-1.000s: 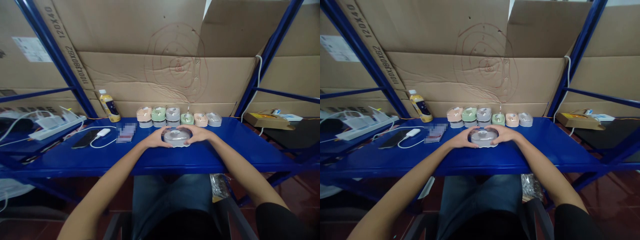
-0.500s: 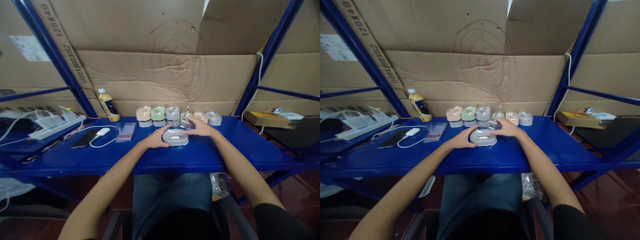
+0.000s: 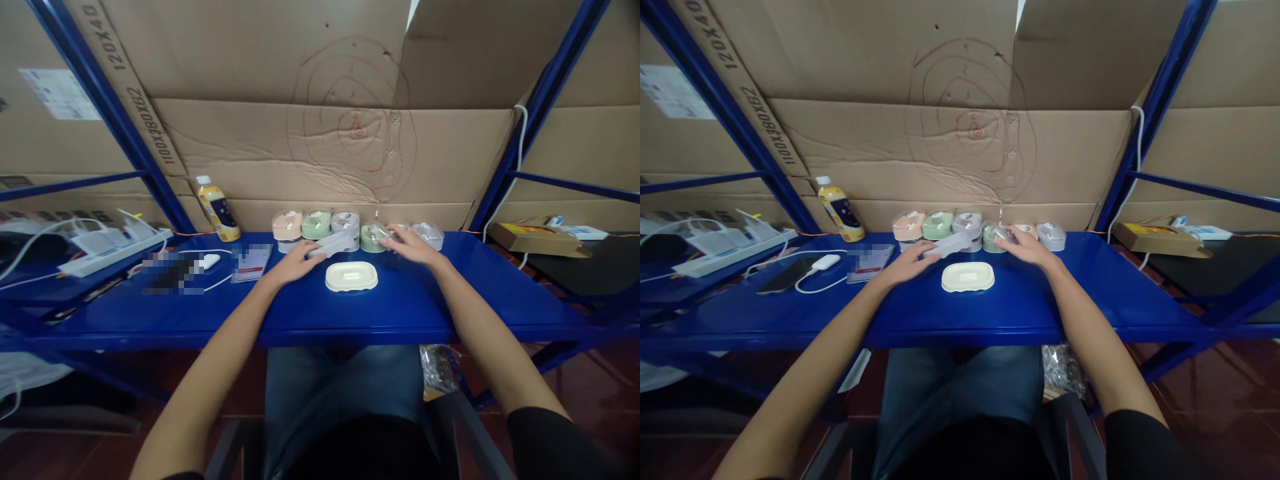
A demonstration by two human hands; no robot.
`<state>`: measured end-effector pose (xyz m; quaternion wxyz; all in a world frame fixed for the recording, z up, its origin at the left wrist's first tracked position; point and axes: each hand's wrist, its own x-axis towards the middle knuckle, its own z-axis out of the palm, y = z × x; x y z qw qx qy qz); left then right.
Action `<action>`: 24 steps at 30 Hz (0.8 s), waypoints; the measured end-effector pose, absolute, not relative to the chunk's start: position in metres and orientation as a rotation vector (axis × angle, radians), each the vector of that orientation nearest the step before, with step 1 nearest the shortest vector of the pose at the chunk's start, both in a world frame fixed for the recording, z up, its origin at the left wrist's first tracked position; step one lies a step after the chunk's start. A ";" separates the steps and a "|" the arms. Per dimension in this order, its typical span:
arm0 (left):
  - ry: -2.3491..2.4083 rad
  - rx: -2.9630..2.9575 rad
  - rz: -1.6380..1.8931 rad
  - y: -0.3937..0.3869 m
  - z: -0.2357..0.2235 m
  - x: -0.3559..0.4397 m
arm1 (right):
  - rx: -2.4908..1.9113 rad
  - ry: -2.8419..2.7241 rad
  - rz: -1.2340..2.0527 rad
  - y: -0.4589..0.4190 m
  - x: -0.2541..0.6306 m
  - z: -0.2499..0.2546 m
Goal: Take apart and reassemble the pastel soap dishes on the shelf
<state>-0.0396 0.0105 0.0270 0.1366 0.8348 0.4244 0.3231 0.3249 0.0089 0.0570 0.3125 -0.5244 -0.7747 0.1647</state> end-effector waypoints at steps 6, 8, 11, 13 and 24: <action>1.205 2.531 0.800 0.008 0.026 -0.040 | -1.445 -2.035 0.577 0.009 0.322 0.058; 1.084 2.565 0.780 -0.002 0.026 -0.028 | -1.435 -2.006 0.535 0.008 0.321 0.057; 0.946 2.602 0.681 -0.019 0.027 -0.009 | -1.434 -1.974 0.451 0.007 0.320 0.058; 0.920 2.610 0.623 -0.027 0.027 -0.003 | -1.428 -1.980 0.388 0.005 0.318 0.059; 0.987 2.412 0.768 -0.014 0.015 -0.004 | -0.951 -2.355 0.380 -0.012 0.284 0.052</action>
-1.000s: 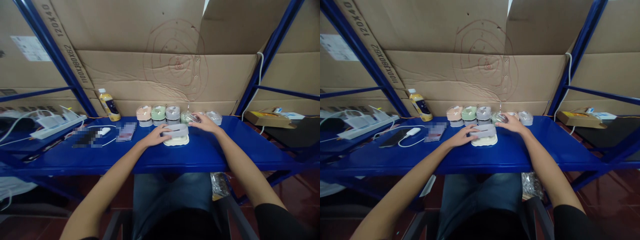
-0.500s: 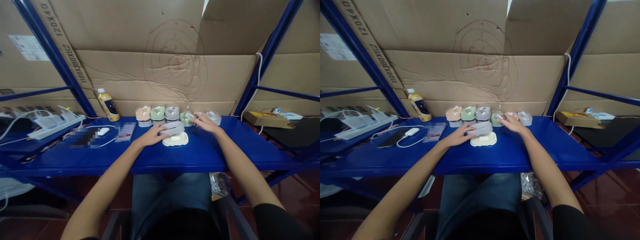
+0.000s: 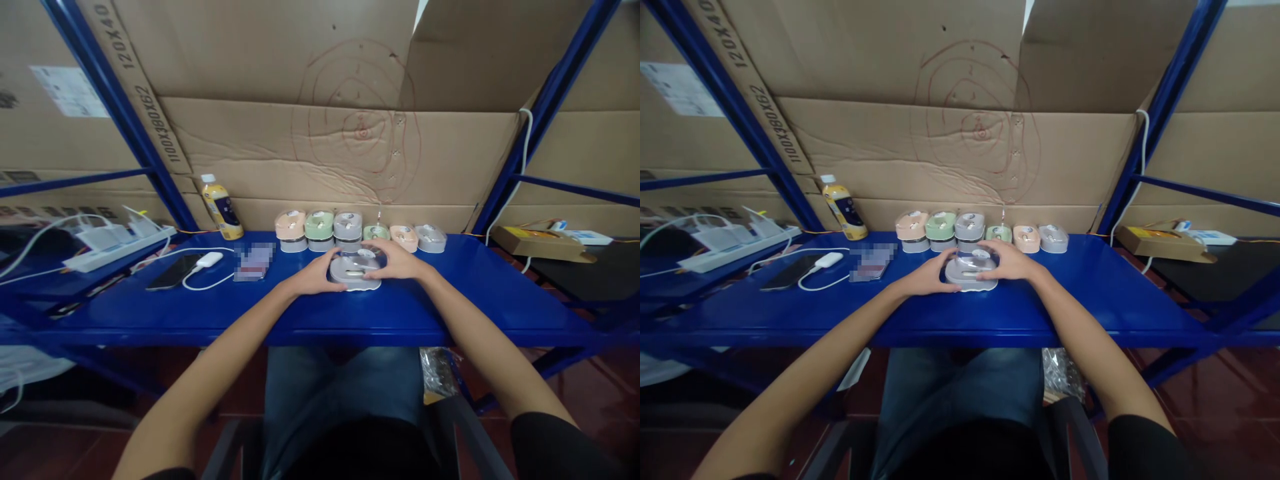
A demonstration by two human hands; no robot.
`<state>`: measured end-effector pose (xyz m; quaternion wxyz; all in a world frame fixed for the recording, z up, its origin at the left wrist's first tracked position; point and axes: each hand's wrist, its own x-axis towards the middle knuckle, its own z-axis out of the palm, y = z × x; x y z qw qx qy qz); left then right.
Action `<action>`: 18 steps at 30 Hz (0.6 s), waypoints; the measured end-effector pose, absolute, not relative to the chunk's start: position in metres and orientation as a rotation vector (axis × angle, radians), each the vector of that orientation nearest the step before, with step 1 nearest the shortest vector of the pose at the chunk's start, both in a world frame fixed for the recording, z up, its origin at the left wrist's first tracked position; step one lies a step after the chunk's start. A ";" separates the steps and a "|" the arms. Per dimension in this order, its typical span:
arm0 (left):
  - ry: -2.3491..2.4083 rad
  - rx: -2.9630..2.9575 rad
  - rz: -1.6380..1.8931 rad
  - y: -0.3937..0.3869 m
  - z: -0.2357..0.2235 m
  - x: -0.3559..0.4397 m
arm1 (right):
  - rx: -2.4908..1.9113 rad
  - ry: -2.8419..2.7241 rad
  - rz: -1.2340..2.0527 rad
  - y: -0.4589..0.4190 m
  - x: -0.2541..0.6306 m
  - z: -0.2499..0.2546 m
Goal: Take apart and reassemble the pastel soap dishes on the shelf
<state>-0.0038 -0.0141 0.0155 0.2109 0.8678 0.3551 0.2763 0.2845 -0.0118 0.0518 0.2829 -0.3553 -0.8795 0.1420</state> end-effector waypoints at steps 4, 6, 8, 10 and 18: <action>0.961 2.272 0.771 -0.012 0.007 0.000 | -0.911 -2.439 0.345 -0.012 0.270 0.044; 0.943 2.279 0.768 -0.011 0.005 0.001 | -0.899 -2.465 0.369 -0.011 0.266 0.040; 0.932 2.306 0.774 -0.012 0.005 0.002 | -0.895 -2.487 0.395 -0.010 0.266 0.038; 0.922 2.332 0.771 -0.012 0.006 0.003 | -0.901 -2.498 0.411 -0.010 0.267 0.037; 0.973 2.381 0.742 -0.015 0.012 0.003 | -0.930 -2.505 0.392 -0.005 0.275 0.032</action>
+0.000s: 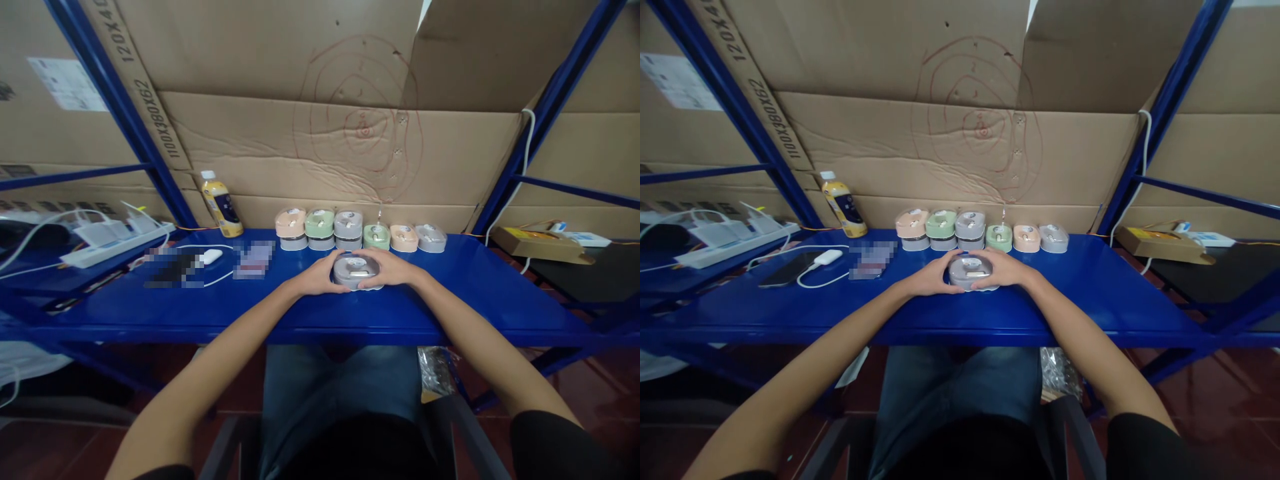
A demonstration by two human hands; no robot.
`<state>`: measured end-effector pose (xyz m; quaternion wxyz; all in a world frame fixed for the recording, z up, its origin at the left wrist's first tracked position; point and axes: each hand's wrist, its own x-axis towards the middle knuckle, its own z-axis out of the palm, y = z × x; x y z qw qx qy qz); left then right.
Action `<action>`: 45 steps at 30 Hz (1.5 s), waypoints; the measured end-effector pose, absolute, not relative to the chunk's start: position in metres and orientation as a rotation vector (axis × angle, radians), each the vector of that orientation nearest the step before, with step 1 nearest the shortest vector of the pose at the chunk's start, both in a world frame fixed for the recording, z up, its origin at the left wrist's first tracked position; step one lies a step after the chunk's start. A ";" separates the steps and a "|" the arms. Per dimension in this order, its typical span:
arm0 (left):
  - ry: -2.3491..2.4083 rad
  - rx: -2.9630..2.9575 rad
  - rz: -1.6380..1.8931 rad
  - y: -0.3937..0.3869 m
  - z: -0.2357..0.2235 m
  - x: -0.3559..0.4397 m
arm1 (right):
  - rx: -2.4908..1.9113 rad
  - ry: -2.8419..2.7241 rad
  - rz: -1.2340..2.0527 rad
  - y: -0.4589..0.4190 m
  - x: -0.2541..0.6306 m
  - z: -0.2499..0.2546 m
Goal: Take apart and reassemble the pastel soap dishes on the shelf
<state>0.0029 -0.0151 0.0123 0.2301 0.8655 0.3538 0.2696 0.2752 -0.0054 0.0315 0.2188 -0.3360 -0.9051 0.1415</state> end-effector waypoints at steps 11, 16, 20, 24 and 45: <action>1.017 2.264 0.951 -0.008 0.012 -0.006 | -0.982 -2.202 0.399 0.007 0.316 0.062; 1.091 2.315 0.985 -0.005 0.011 -0.004 | -1.553 -1.401 -0.048 0.041 0.372 0.084; 1.097 2.363 0.950 -0.004 0.008 0.000 | -2.078 -1.080 -0.099 0.067 0.386 0.078; 1.136 2.383 0.959 -0.005 0.006 0.001 | -2.227 -1.030 -0.194 0.082 0.384 0.064; 1.947 2.930 0.550 0.042 0.050 0.088 | -1.715 -1.386 -0.507 0.041 0.351 0.058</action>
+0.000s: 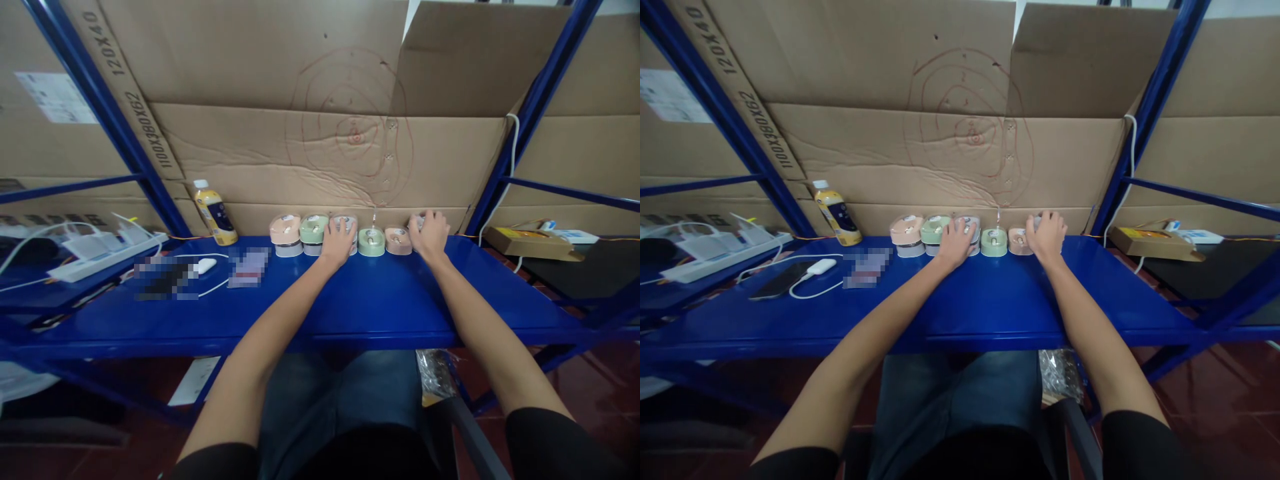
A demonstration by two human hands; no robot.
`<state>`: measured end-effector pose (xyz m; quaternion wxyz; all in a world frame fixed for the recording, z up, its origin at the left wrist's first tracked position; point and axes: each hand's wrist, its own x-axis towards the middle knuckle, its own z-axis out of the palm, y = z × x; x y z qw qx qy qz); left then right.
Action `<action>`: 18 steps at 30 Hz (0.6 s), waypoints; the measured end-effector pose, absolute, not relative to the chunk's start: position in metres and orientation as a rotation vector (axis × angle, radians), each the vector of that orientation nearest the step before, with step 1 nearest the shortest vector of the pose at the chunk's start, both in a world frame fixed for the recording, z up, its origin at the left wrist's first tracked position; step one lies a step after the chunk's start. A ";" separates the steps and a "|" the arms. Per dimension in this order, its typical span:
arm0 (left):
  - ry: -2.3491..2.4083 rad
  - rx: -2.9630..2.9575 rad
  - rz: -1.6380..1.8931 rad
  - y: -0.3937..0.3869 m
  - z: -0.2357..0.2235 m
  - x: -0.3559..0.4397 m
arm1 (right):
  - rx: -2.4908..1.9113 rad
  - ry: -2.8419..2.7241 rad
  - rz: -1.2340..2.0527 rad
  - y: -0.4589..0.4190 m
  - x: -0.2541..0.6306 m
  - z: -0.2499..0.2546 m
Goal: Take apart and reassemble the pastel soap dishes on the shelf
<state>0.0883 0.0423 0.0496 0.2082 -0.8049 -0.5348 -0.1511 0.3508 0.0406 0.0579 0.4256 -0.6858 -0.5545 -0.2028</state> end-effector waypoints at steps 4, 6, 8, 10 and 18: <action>-1.401 -2.306 -0.503 0.037 0.052 0.080 | -1.663 -1.436 -0.469 0.034 0.341 0.062; -1.311 -2.383 -0.592 0.029 0.053 0.070 | -1.596 -1.483 -0.410 0.029 0.339 0.065; -1.163 -2.494 -0.693 0.015 0.053 0.058 | -1.459 -1.617 -0.253 0.023 0.336 0.067; -0.975 -2.655 -0.775 -0.003 0.052 0.045 | -1.253 -1.850 -0.029 0.017 0.330 0.067; -0.634 -3.193 -0.760 -0.052 0.040 0.000 | -0.837 -2.508 0.466 -0.004 0.291 0.052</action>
